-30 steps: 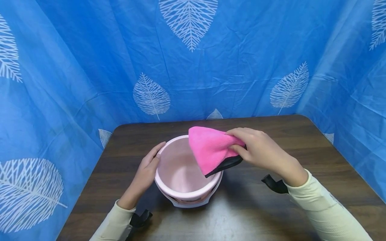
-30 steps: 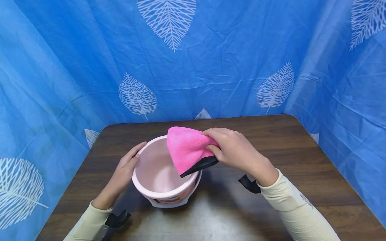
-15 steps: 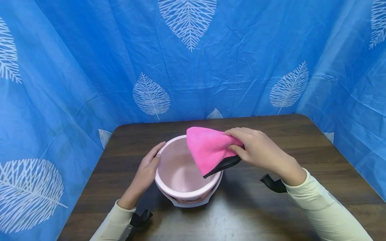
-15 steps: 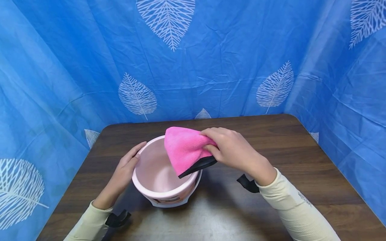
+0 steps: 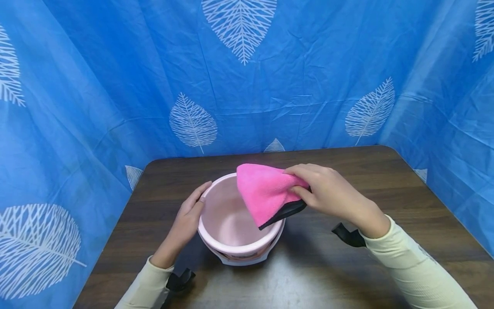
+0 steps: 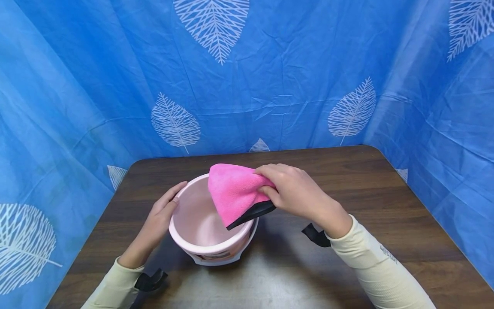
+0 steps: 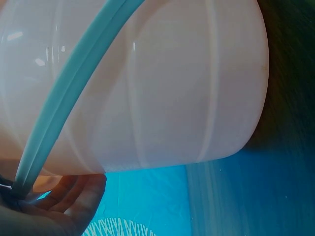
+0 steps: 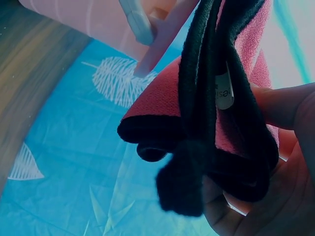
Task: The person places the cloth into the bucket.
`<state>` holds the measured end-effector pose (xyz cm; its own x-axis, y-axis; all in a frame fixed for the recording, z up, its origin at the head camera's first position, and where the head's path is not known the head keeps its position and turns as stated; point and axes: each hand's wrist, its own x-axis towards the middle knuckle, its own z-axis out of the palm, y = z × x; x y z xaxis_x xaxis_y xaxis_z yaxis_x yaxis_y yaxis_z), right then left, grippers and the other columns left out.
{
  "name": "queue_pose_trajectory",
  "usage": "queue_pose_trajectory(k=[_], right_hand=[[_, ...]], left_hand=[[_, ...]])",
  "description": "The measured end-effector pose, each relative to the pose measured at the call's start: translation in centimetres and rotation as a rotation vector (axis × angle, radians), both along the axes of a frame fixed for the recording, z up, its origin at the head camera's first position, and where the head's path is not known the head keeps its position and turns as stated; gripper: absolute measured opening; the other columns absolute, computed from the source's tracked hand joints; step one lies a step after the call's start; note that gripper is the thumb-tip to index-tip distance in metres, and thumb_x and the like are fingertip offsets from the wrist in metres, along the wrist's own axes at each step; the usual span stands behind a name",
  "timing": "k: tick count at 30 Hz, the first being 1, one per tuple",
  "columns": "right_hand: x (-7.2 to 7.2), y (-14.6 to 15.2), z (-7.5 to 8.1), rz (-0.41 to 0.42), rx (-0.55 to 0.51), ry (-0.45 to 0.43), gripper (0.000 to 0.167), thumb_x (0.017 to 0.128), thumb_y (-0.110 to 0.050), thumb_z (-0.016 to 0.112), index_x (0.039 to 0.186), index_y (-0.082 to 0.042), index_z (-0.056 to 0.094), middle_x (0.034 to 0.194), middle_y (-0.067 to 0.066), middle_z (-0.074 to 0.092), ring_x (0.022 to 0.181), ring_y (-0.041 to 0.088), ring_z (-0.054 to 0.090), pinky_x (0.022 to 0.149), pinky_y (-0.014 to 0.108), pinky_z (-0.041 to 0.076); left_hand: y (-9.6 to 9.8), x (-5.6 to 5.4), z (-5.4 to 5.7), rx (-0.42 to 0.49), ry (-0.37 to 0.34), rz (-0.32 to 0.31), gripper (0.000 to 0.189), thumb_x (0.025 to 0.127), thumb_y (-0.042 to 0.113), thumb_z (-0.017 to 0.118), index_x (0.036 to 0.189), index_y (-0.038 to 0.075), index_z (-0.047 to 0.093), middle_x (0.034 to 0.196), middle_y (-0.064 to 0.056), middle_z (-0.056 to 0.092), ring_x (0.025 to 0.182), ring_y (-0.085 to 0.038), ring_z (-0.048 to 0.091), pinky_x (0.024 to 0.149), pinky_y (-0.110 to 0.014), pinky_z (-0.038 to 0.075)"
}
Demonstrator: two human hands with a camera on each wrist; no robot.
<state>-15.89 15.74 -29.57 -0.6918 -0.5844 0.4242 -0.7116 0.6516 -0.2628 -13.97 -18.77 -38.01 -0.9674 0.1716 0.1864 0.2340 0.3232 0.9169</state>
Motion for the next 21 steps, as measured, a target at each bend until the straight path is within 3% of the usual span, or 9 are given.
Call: queue_pose_trajectory(k=[21], right_hand=[[-0.19,-0.62,-0.02,0.022,-0.002,0.007,0.039,0.085,-0.010,0.083,0.121,-0.006,0.070,0.114,0.008,0.072,0.101,0.023,0.069,0.089,0.047,0.057]], left_hand=[[0.07,0.10,-0.05,-0.001,-0.005,0.003,0.046,0.109,0.012,0.034,0.155,0.003,0.038,0.159,-0.017,0.038,0.144,-0.035,0.039,0.113,-0.050,0.035]])
